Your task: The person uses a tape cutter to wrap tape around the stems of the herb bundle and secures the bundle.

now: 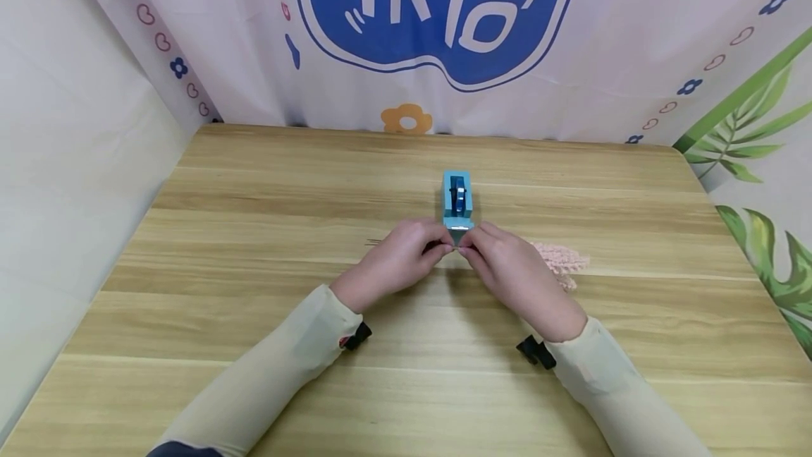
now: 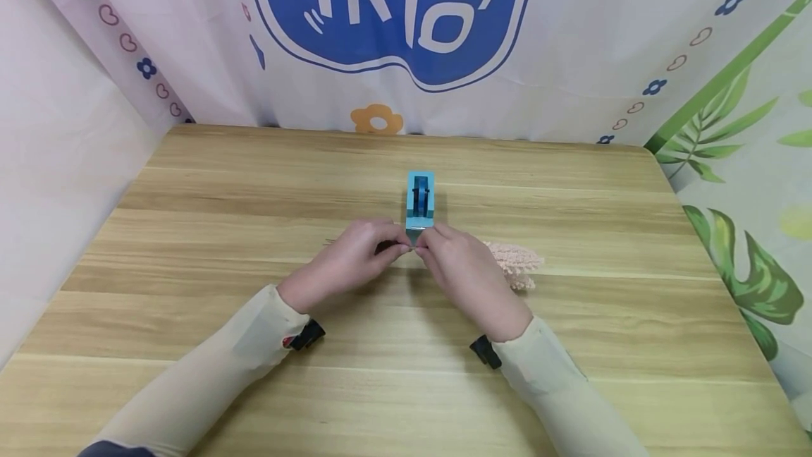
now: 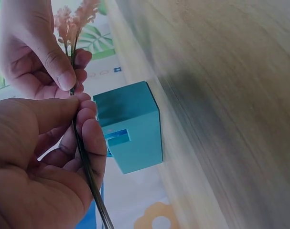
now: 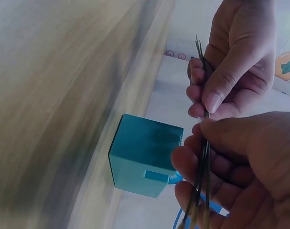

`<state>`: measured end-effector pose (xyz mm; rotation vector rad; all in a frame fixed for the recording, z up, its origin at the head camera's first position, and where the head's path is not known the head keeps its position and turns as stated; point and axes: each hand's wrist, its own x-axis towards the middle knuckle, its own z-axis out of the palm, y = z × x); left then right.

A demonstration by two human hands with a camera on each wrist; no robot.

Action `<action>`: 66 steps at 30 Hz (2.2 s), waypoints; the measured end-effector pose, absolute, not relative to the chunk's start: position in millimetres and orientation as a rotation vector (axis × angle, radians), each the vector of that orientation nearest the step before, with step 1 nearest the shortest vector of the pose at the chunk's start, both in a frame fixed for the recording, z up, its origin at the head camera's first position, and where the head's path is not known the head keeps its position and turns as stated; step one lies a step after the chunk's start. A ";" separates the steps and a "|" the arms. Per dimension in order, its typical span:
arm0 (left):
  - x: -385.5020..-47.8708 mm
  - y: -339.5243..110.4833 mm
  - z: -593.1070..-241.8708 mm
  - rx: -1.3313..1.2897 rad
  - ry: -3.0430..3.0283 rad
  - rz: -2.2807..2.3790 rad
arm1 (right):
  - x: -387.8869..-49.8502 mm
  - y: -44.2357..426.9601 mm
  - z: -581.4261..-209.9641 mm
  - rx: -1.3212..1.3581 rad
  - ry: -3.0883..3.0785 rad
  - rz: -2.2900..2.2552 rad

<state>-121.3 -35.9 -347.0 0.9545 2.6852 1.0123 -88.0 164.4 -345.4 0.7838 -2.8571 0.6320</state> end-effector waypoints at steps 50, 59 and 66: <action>-117.3 -34.8 -352.1 0.862 2.601 0.986 | -89.6 163.4 -344.3 0.811 -2.999 0.757; -116.1 -31.3 -355.2 0.838 2.530 0.823 | -89.7 162.7 -353.2 0.814 -3.134 0.728; -114.7 -30.4 -358.7 0.801 2.524 0.728 | -90.4 159.2 -359.3 0.831 -3.168 0.702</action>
